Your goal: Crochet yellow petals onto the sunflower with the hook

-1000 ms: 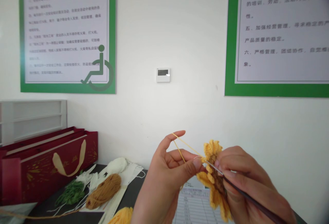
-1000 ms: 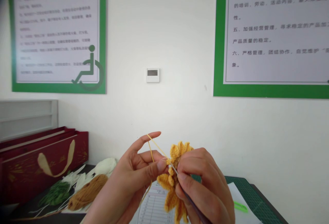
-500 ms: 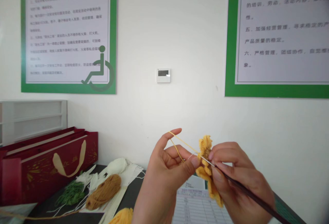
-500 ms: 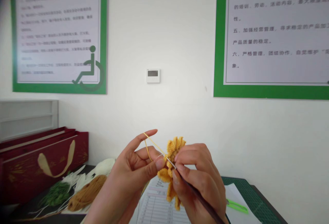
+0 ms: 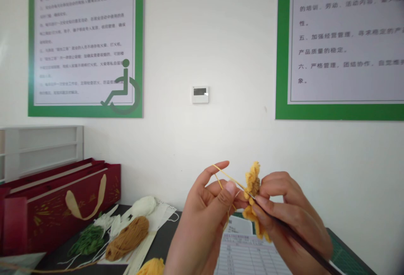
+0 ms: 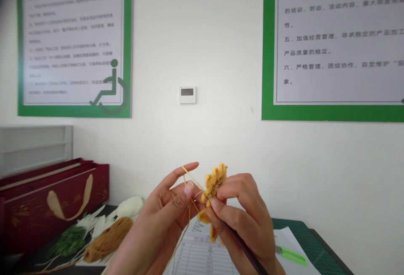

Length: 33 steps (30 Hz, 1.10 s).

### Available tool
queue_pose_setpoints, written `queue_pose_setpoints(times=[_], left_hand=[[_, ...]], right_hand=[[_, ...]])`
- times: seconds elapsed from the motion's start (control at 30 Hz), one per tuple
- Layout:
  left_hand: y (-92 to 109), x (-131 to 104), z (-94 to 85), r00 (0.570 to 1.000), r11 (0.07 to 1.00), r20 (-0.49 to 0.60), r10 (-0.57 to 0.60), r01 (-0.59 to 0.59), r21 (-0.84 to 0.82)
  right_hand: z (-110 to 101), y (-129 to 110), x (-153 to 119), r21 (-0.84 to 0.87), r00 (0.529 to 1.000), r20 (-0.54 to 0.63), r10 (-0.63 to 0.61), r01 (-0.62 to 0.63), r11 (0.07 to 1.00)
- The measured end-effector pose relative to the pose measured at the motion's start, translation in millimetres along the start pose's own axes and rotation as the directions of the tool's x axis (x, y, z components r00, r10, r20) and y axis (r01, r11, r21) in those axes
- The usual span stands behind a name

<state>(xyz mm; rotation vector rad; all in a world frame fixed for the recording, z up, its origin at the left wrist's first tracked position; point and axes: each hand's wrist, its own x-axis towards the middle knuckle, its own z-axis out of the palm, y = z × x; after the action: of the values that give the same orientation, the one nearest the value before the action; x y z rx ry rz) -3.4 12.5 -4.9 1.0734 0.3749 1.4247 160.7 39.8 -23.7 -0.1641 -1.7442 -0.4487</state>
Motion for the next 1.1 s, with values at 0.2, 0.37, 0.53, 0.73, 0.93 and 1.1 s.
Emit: queue_pose_setpoints(times=[0.2,0.37,0.53,0.73,0.93,1.1], left_hand=[[-4.0,7.7,-9.8,0.993,0.986,0.050,-0.106,0.112,-0.126],[-2.3,7.8,-6.4,0.999,0.999,0.029,-0.034,0.035,-0.024],[0.6,1.5,2.4,0.989,0.974,-0.060,0.135,-0.121,0.191],[-2.5,0.2,5.7,0.979,0.964,-0.070,0.192,-0.175,0.201],[-6.2,1.3,8.7,0.967,0.958,-0.082,0.239,-0.222,0.180],[-4.2,-1.8,11.6,0.954,0.931,-0.104,0.281,-0.245,0.271]], right_hand=[[0.9,-3.9,3.5,-0.076,1.000,0.023,-0.017,0.019,0.997],[-2.2,-2.6,0.5,-0.093,0.999,0.049,0.018,-0.013,0.996],[0.4,-2.3,2.9,-0.082,0.999,0.033,-0.024,0.027,0.996],[4.7,-4.9,4.7,-0.013,1.000,-0.015,-0.021,0.021,1.000],[3.7,-5.6,8.0,-0.061,0.998,-0.034,-0.044,0.042,0.997],[1.0,-5.7,7.8,-0.060,0.999,-0.031,-0.014,0.012,0.998]])
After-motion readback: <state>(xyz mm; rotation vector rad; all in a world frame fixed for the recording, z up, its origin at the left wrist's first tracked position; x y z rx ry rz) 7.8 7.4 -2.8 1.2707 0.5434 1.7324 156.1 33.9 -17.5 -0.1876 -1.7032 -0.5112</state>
